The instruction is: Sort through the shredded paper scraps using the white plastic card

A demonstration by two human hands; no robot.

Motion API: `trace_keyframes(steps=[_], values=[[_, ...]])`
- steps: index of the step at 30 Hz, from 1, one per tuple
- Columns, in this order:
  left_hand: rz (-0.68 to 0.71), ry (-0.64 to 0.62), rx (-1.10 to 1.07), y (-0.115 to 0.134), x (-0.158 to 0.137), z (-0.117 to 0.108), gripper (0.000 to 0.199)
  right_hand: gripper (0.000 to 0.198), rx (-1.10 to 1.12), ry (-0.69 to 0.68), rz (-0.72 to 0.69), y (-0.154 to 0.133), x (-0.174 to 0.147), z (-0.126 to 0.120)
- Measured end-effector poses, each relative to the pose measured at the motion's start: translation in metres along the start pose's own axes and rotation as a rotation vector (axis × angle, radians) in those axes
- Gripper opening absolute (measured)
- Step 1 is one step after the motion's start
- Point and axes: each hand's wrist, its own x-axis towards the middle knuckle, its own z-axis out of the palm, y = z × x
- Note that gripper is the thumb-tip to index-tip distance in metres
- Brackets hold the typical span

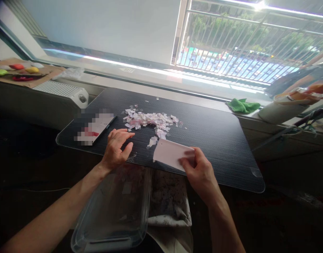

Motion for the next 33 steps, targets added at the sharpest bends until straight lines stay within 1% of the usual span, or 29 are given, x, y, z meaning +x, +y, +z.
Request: trace_keyframes(steps=[3, 4, 6, 9, 12, 19, 24, 28, 30, 33], values=[[0.023, 0.012, -0.002, 0.000, 0.000, 0.000, 0.029, 0.026, 0.037, -0.048, 0.077, 0.013, -0.004, -0.037], [0.028, 0.019, -0.002, 0.000, 0.000, 0.000, 0.029, 0.028, 0.062, -0.045, 0.102, 0.016, -0.004, -0.045], [0.035, 0.030, 0.000, -0.001, 0.000, 0.000, 0.028, 0.031, 0.148, -0.023, 0.140, 0.020, 0.000, -0.054], [0.036, 0.036, 0.004, -0.002, 0.001, 0.001, 0.028, 0.034, 0.263, 0.005, 0.190, 0.024, 0.010, -0.050], [0.024, 0.033, 0.002, -0.003, 0.002, 0.001, 0.029, 0.034, 0.269, -0.002, 0.220, 0.028, 0.018, -0.043], [0.025, 0.040, -0.009, -0.003, 0.001, 0.001, 0.029, 0.034, 0.294, -0.114, 0.235, 0.030, 0.013, -0.039], [0.010, 0.034, -0.016, -0.004, 0.001, 0.001, 0.029, 0.038, 0.314, -0.169, 0.244, 0.025, 0.005, -0.047], [0.023, 0.037, -0.009, -0.003, 0.001, 0.001, 0.028, 0.033, 0.237, -0.219, 0.185, 0.018, -0.004, -0.059], [0.045, 0.046, -0.001, -0.003, 0.001, 0.001, 0.028, 0.029, 0.193, -0.193, 0.127, 0.015, -0.004, -0.059], [0.058, 0.046, 0.010, -0.003, 0.000, 0.001, 0.028, 0.027, 0.199, -0.059, 0.041, 0.011, 0.006, -0.042]])
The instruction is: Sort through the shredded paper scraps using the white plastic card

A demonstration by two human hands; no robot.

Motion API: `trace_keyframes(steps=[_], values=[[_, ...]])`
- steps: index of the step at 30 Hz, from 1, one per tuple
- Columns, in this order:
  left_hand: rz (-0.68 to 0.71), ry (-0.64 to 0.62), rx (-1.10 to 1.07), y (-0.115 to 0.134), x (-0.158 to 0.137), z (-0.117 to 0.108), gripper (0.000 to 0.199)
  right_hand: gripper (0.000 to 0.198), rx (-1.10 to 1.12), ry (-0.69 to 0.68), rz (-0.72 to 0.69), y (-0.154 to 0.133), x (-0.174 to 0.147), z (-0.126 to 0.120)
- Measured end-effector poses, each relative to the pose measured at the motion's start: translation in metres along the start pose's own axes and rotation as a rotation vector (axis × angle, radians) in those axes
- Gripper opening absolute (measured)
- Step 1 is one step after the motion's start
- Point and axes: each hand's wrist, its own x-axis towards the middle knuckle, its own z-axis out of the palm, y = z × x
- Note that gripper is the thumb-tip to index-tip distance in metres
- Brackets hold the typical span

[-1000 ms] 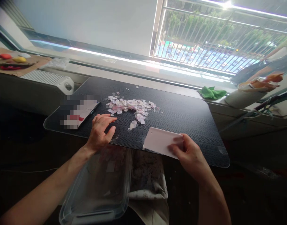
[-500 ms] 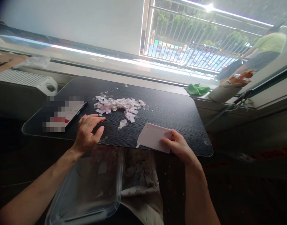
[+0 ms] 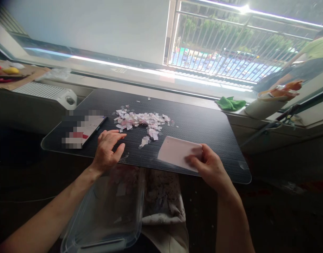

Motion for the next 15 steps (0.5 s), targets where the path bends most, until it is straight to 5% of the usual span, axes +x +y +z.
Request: trace_keyframes(steps=[8, 15], values=[[-0.045, -0.030, 0.002, 0.001, 0.000, -0.001, 0.029, 0.023, -0.082, 0.075, -0.151, -0.012, 0.031, 0.070], [-0.063, -0.043, -0.024, 0.002, 0.000, -0.001, 0.030, 0.023, -0.035, 0.029, -0.153, -0.021, 0.024, 0.076]])
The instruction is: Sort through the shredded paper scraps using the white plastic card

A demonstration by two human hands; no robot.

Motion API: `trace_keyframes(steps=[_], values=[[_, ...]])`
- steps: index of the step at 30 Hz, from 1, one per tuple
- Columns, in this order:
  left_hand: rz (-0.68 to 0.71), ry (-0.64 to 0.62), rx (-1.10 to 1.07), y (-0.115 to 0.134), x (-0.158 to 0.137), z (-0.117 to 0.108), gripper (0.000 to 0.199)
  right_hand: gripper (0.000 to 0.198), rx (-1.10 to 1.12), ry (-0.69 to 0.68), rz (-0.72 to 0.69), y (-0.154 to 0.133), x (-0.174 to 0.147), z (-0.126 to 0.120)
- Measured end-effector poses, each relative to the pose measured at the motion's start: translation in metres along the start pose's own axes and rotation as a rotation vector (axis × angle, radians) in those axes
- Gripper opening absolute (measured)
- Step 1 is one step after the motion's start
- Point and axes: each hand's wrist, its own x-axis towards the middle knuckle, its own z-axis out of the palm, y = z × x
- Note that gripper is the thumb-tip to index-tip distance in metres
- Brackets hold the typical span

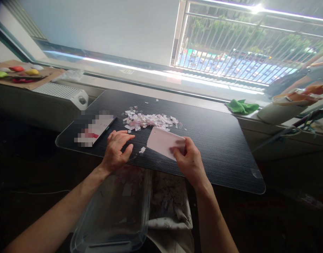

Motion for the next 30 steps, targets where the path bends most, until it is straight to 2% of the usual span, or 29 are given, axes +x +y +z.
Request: trace_keyframes(steps=[9, 14, 17, 24, 30], values=[[-0.012, -0.008, 0.011, 0.001, 0.000, 0.000, 0.029, 0.019, -0.162, -0.064, 0.020, -0.004, -0.017, -0.002], [0.005, 0.007, 0.016, 0.001, 0.000, 0.001, 0.029, 0.025, -0.106, -0.033, 0.017, -0.009, -0.016, 0.003], [0.020, 0.021, 0.013, 0.000, 0.000, 0.002, 0.028, 0.025, -0.150, -0.027, -0.002, -0.005, -0.007, 0.007], [0.007, 0.007, 0.002, 0.001, 0.000, 0.001, 0.028, 0.022, -0.268, 0.139, 0.030, -0.001, -0.014, -0.018], [-0.022, -0.021, -0.014, 0.002, 0.000, 0.000, 0.030, 0.024, -0.225, 0.125, 0.031, -0.003, -0.020, -0.018]])
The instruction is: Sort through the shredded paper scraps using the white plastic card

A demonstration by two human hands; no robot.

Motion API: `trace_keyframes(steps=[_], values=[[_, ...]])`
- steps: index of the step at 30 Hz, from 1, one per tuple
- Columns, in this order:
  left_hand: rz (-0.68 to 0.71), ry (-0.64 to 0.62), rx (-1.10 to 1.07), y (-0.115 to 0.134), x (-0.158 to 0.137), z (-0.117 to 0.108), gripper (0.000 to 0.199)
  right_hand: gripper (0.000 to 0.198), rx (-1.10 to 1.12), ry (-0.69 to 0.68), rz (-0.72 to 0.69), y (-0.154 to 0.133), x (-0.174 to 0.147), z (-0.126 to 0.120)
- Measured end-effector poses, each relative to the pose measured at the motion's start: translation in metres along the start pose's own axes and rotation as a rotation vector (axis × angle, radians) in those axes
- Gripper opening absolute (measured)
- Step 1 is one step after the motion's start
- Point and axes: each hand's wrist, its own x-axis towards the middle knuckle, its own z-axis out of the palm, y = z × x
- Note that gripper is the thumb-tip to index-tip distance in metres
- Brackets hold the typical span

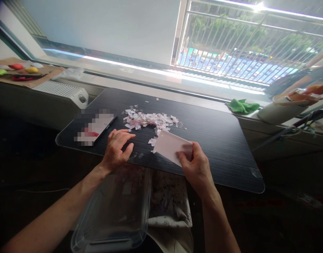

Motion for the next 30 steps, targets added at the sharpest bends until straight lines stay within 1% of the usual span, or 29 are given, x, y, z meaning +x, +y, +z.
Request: trace_keyframes(steps=[2, 5, 7, 9, 11, 14, 16, 17, 19, 21, 22, 25, 27, 30], values=[[-0.003, 0.005, 0.002, 0.000, 0.000, 0.000, 0.029, 0.024, -0.033, -0.039, 0.009, 0.005, 0.001, -0.005], [0.012, 0.020, 0.007, 0.000, 0.000, 0.000, 0.028, 0.023, -0.121, -0.092, 0.034, 0.016, -0.001, -0.026], [0.025, 0.022, 0.005, 0.000, 0.000, 0.000, 0.028, 0.025, -0.155, -0.054, 0.050, 0.020, -0.004, -0.041], [0.029, 0.012, 0.001, 0.000, 0.000, 0.000, 0.029, 0.027, -0.099, -0.007, 0.053, 0.020, -0.005, -0.047], [0.021, 0.005, 0.001, 0.000, 0.001, -0.001, 0.029, 0.028, 0.008, 0.002, 0.041, 0.017, -0.001, -0.042], [0.009, 0.007, 0.007, -0.001, 0.002, -0.001, 0.029, 0.027, 0.105, -0.044, 0.007, 0.011, 0.012, -0.021], [0.007, 0.008, 0.008, -0.001, 0.002, -0.001, 0.029, 0.025, 0.100, -0.074, -0.019, 0.010, 0.019, -0.011], [0.006, 0.008, 0.007, -0.001, 0.002, -0.001, 0.029, 0.024, 0.086, -0.091, -0.024, 0.010, 0.020, -0.010], [0.006, 0.009, 0.006, -0.001, 0.002, -0.002, 0.028, 0.022, 0.044, -0.121, -0.016, 0.016, 0.019, -0.017], [0.012, 0.012, 0.007, -0.001, 0.002, -0.002, 0.027, 0.022, 0.018, -0.131, 0.010, 0.024, 0.015, -0.034], [0.018, 0.013, 0.009, -0.001, 0.002, -0.002, 0.027, 0.024, 0.008, -0.114, 0.033, 0.029, 0.013, -0.043], [0.056, 0.020, 0.012, 0.000, 0.001, -0.002, 0.026, 0.027, 0.133, -0.065, 0.103, 0.041, 0.014, -0.062], [0.097, 0.029, 0.012, 0.000, 0.001, -0.002, 0.024, 0.029, 0.236, -0.044, 0.148, 0.047, 0.021, -0.064], [0.145, 0.031, 0.015, 0.000, 0.000, -0.003, 0.021, 0.031, 0.289, -0.032, 0.200, 0.055, 0.036, -0.054]])
